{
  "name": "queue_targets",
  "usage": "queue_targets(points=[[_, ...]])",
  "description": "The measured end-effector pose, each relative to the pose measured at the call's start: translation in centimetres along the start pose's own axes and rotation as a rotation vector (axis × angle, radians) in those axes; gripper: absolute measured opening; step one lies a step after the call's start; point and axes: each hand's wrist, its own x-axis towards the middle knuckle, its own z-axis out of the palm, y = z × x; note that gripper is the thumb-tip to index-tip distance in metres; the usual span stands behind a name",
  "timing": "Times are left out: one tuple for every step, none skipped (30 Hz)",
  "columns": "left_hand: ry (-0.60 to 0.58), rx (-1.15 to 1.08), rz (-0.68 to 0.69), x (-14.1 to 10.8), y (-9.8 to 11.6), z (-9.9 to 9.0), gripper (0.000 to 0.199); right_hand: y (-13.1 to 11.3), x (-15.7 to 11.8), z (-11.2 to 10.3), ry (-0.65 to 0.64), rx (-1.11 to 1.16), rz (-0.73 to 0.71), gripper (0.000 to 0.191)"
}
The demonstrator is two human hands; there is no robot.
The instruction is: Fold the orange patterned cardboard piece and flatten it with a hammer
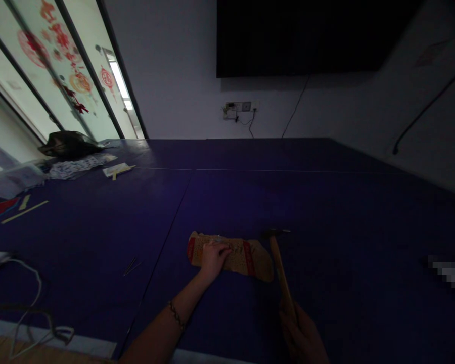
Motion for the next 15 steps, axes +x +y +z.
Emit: queue_targets(points=[[-0.007, 0.003, -0.001, 0.0, 0.0, 0.0, 0.011, 0.0, 0.0, -0.1, -0.014, -0.014, 0.006, 0.045], [-0.017, 0.01, -0.002, 0.0, 0.0, 0.0, 0.011, -0.1, 0.0, -0.1, -0.016, -0.022, 0.009, 0.046], [-0.03, 0.021, -0.004, 0.0, 0.1, 0.0, 0.011, -0.1, 0.0, 0.0, -0.004, -0.025, 0.004, 0.046], [-0.043, 0.035, -0.008, 0.0, 0.1, -0.1, 0.012, -0.1, 0.0, 0.0, 0.016, -0.02, -0.006, 0.046], [-0.055, 0.053, -0.014, 0.0, 0.2, -0.1, 0.013, -0.2, -0.1, 0.1, 0.036, -0.008, -0.017, 0.045], [-0.065, 0.07, -0.02, 0.0, 0.2, -0.2, 0.013, -0.3, -0.1, 0.2, 0.05, 0.008, -0.026, 0.045], [-0.073, 0.085, -0.026, 0.0, 0.3, -0.2, 0.013, -0.3, -0.2, 0.3, 0.051, 0.023, -0.028, 0.045], [-0.079, 0.097, -0.028, 0.0, 0.3, -0.2, 0.014, -0.5, -0.2, 0.4, 0.049, 0.033, -0.022, 0.045], [-0.083, 0.105, -0.029, 0.0, 0.3, -0.2, 0.014, -0.6, -0.3, 0.5, 0.042, 0.036, -0.014, 0.044], [-0.084, 0.109, -0.026, 0.0, 0.3, -0.1, 0.014, -0.8, -0.4, 0.5, 0.032, 0.033, -0.011, 0.043], [-0.084, 0.11, -0.022, 0.0, 0.3, -0.1, 0.015, -1.0, -0.5, 0.4, 0.025, 0.02, -0.014, 0.042], [-0.085, 0.111, -0.015, 0.0, 0.2, -0.1, 0.015, -1.2, -0.7, 0.4, 0.022, 0.002, -0.022, 0.041], [-0.086, 0.112, -0.009, 0.0, 0.2, 0.0, 0.016, -1.5, -1.0, 0.4, 0.025, -0.014, -0.033, 0.04], [-0.086, 0.113, -0.005, 0.0, 0.1, 0.0, 0.016, -1.8, -1.4, 0.4, 0.031, -0.025, -0.045, 0.04], [-0.084, 0.114, -0.003, 0.0, 0.1, 0.1, 0.016, -2.1, -1.8, 0.4, 0.036, -0.031, -0.056, 0.041]])
